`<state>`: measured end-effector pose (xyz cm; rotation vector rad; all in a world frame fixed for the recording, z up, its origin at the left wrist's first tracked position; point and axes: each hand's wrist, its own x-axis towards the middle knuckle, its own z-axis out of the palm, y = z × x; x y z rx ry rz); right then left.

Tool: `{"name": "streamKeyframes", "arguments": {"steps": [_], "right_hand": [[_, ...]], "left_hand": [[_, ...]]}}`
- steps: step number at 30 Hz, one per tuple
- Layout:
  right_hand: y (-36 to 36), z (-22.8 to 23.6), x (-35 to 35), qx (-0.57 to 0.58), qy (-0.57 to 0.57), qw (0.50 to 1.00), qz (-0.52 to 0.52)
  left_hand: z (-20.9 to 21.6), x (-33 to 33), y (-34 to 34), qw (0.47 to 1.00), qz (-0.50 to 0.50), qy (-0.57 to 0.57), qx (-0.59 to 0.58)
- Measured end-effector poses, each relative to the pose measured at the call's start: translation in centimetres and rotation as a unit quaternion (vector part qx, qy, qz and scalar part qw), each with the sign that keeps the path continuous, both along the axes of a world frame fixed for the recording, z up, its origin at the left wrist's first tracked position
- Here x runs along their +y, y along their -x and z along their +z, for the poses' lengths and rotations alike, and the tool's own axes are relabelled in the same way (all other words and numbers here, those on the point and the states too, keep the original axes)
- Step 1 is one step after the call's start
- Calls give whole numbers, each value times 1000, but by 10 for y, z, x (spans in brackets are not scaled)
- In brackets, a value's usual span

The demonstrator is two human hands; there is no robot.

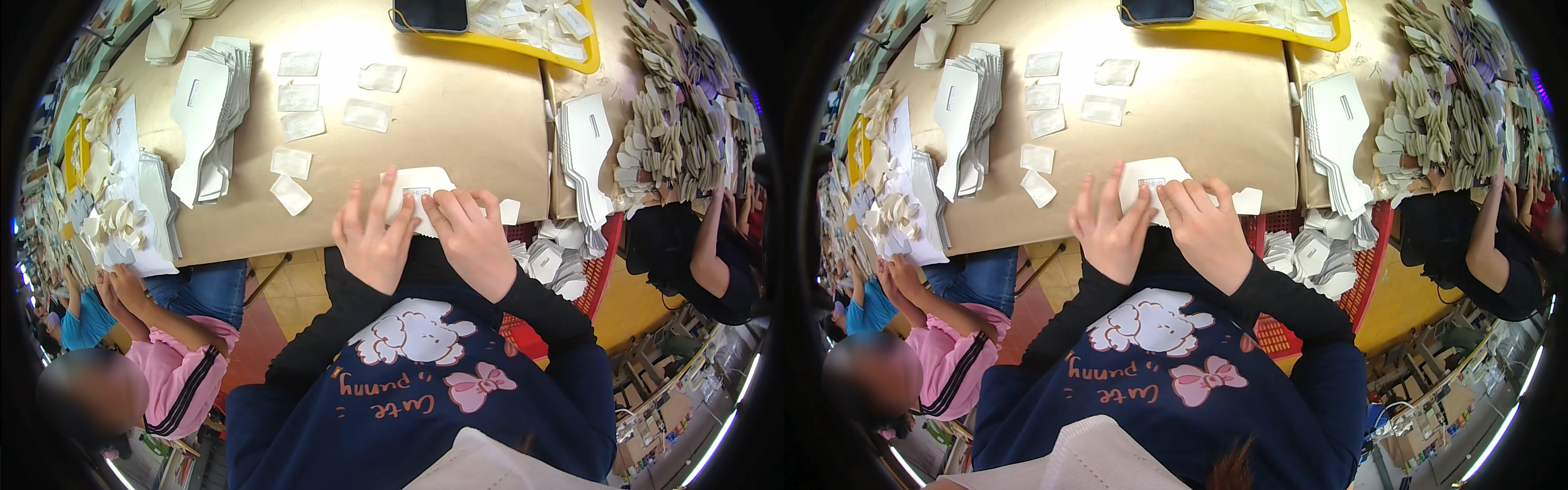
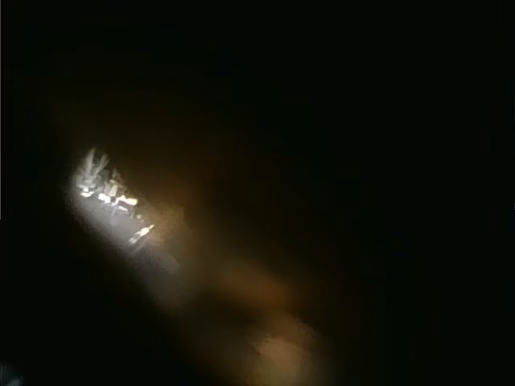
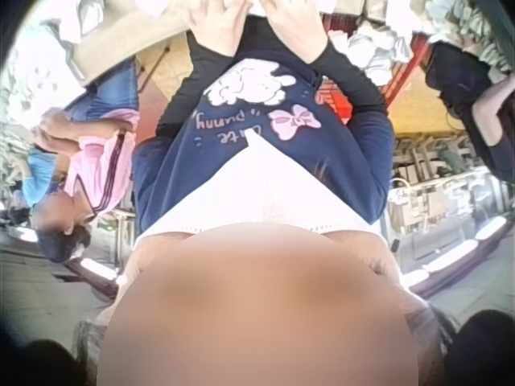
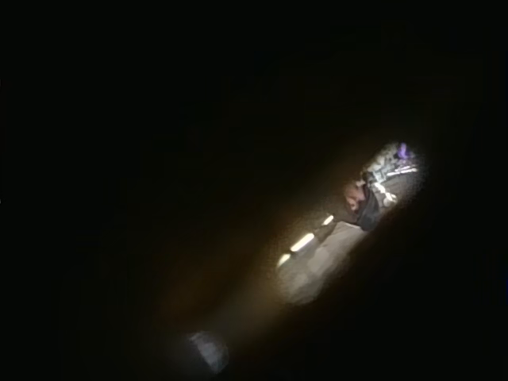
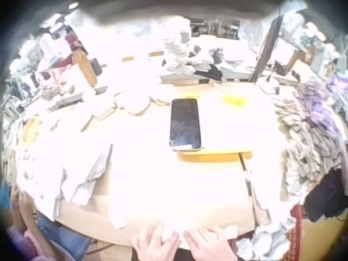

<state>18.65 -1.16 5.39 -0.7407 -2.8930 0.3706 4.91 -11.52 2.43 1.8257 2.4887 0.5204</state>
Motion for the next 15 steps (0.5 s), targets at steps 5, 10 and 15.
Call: {"name": "streamKeyframes", "arguments": {"steps": [5, 10, 15], "right_hand": [[-6, 3, -8, 22, 98, 994, -46], [-8, 6, -19, 7, 117, 990, -73], [-5, 5, -17, 22, 116, 990, -75]], "left_hand": [[-1, -13, -7, 991, -35, 103, -82], [-4, -16, -1, 982, -41, 93, -158], [-3, -16, 4, 984, -66, 91, -139]]}}
